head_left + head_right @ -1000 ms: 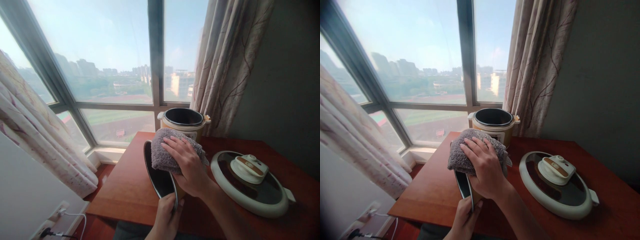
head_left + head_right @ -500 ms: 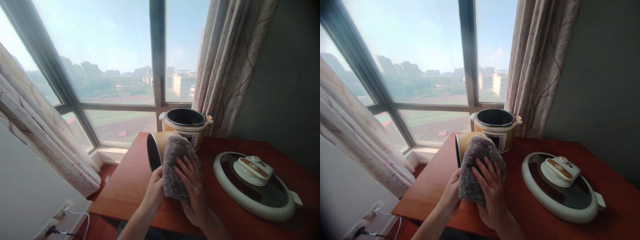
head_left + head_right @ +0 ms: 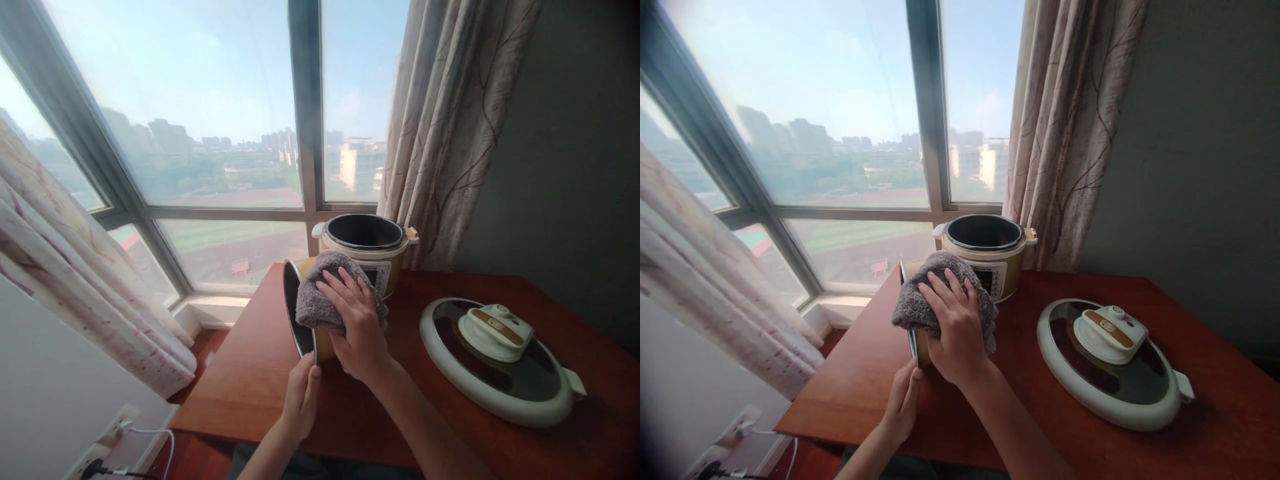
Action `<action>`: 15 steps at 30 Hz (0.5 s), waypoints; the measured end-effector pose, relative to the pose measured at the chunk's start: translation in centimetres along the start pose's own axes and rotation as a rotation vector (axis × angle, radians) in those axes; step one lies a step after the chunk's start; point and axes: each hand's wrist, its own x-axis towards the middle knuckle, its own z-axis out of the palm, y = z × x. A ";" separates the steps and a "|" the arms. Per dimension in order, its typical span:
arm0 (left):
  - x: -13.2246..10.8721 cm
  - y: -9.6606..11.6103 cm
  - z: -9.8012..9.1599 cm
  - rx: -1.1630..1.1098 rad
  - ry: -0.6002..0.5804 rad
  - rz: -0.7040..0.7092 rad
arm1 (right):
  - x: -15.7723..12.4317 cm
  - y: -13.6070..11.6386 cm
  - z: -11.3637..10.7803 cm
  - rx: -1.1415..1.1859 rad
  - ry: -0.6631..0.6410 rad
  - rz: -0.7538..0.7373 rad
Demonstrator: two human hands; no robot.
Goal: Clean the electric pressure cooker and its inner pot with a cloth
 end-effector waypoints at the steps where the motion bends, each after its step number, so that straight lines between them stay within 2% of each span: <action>1: 0.2 0.0 0.1 -0.018 0.009 -0.008 | 0.5 -0.1 0.2 -0.019 -0.013 0.003; 4: 0.6 0.6 0.6 -0.081 0.045 -0.075 | 1.3 -0.2 0.9 -0.081 -0.018 -0.024; 7: 0.5 1.8 1.1 -0.164 0.073 -0.155 | 0.5 -0.2 1.4 -0.119 0.011 -0.050; 9: 0.3 2.5 1.3 -0.217 0.114 -0.193 | -0.7 -0.4 1.6 -0.131 0.027 -0.060; 13: 0.7 3.9 1.3 -0.347 0.298 -0.289 | -4.6 -0.7 2.3 -0.185 0.033 -0.094; 15: 1.4 5.1 1.1 -0.459 0.293 -0.363 | -6.8 -0.5 3.0 -0.221 0.052 -0.104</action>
